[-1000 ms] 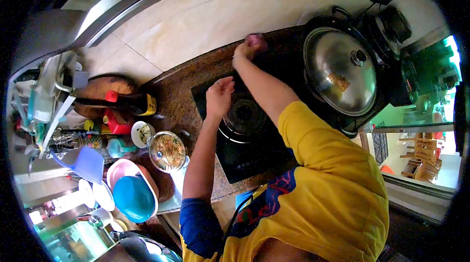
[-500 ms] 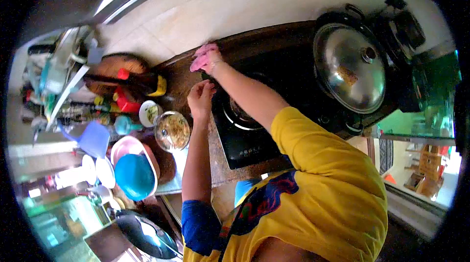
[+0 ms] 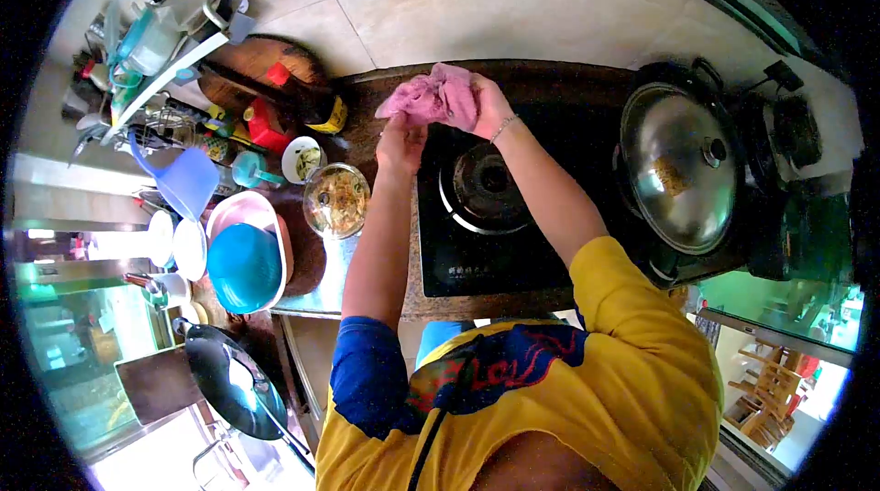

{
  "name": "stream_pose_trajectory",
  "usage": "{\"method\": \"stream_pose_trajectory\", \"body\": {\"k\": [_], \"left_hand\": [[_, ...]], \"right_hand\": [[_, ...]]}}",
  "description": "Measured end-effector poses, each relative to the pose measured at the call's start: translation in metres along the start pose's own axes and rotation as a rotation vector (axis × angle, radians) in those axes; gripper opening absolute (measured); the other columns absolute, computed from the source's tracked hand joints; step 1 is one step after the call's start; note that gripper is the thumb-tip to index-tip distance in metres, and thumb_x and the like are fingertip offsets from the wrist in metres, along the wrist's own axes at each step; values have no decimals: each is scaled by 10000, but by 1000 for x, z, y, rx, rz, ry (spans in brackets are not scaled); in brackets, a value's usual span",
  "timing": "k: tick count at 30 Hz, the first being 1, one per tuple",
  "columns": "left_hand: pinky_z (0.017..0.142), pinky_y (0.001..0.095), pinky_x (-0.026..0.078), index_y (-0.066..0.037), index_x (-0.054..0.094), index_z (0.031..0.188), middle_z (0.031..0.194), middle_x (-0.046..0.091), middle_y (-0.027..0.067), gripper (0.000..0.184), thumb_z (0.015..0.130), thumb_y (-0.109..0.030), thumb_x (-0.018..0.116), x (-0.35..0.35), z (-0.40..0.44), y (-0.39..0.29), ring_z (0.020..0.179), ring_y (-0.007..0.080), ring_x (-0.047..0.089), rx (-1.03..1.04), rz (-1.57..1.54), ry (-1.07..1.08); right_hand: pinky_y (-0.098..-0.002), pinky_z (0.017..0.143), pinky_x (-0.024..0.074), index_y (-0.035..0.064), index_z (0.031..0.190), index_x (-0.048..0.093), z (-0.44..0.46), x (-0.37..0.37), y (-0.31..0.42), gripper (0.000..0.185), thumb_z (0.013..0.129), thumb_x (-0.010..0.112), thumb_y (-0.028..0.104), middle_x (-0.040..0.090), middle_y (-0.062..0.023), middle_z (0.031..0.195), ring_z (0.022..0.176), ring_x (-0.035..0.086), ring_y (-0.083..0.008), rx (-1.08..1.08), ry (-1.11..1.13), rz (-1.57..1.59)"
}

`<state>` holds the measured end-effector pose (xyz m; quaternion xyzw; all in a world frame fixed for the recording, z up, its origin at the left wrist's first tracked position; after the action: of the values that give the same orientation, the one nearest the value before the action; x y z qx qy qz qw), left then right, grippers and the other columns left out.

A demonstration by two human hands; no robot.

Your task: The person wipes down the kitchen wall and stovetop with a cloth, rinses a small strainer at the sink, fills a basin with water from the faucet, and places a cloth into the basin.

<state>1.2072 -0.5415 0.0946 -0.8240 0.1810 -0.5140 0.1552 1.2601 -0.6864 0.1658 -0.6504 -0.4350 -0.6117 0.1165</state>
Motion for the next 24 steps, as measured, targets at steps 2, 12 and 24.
{"method": "stream_pose_trajectory", "body": {"k": [2,12,24], "left_hand": [[757,346,454,-134,530,1000,859,571,-17,104,913,-182,497,3,-4,-2,813,157,547,107,155,-157],[636,322,527,-20,551,999,888,599,87,213,787,4,557,120,71,102,782,222,603,-11,268,139],[915,530,446,-2,504,1093,1132,538,157,227,957,-100,351,-2,170,-11,1036,320,523,90,-317,-154]], "right_hand": [[-437,836,470,109,1059,591,-5,-31,9,270,889,454,268,614,-78,1035,904,575,-243,0,-12,-111],[-364,773,517,74,1223,399,-63,-121,135,517,758,599,-30,519,-83,1171,993,548,-237,-1013,-855,-459],[-380,956,372,-16,1239,414,91,-81,44,582,798,580,326,484,-193,1236,1128,469,-301,-776,-1272,-780]]}}
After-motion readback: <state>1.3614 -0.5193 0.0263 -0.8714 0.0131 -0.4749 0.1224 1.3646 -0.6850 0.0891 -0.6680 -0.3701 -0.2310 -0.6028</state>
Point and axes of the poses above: each hand's wrist, its own z-axis towards the middle knuckle, its own x-axis out of the palm, y = z × x, the point moved 4 cm from there along z, towards the middle knuckle
